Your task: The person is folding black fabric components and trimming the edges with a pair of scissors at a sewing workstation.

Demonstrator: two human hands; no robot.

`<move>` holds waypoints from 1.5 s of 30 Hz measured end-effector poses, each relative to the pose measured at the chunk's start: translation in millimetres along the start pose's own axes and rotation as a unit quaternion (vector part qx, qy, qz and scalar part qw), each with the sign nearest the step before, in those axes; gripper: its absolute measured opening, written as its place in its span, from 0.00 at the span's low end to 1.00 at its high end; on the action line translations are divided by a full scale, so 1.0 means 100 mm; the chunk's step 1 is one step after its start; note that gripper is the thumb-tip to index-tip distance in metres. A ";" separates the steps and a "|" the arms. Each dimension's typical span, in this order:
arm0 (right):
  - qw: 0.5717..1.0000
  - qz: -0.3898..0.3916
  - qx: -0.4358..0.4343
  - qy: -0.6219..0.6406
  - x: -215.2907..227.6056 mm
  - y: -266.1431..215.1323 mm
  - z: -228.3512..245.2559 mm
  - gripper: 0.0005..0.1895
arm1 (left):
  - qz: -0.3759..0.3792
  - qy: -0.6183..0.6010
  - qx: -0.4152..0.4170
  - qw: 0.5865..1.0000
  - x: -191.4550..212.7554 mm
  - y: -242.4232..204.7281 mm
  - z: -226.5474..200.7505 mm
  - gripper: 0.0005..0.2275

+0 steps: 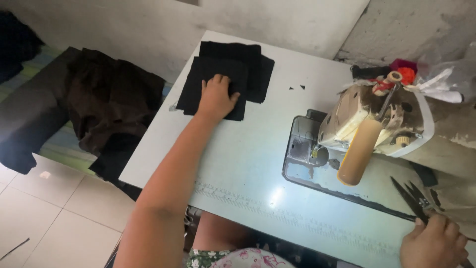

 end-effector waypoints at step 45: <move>0.809 0.121 0.174 0.549 1.35 -0.46 1.18 0.15 | 0.162 -0.002 -0.291 0.943 0.59 -2.83 -1.55 0.39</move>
Point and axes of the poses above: each hand's wrist, its own y-axis towards the middle knuckle, its own x-axis out of the back of the hand, z = x × y, the point moved 4 cm from there along y, towards the middle knuckle, and after that the axes turned 10 degrees about y, right-handed, at the moved point
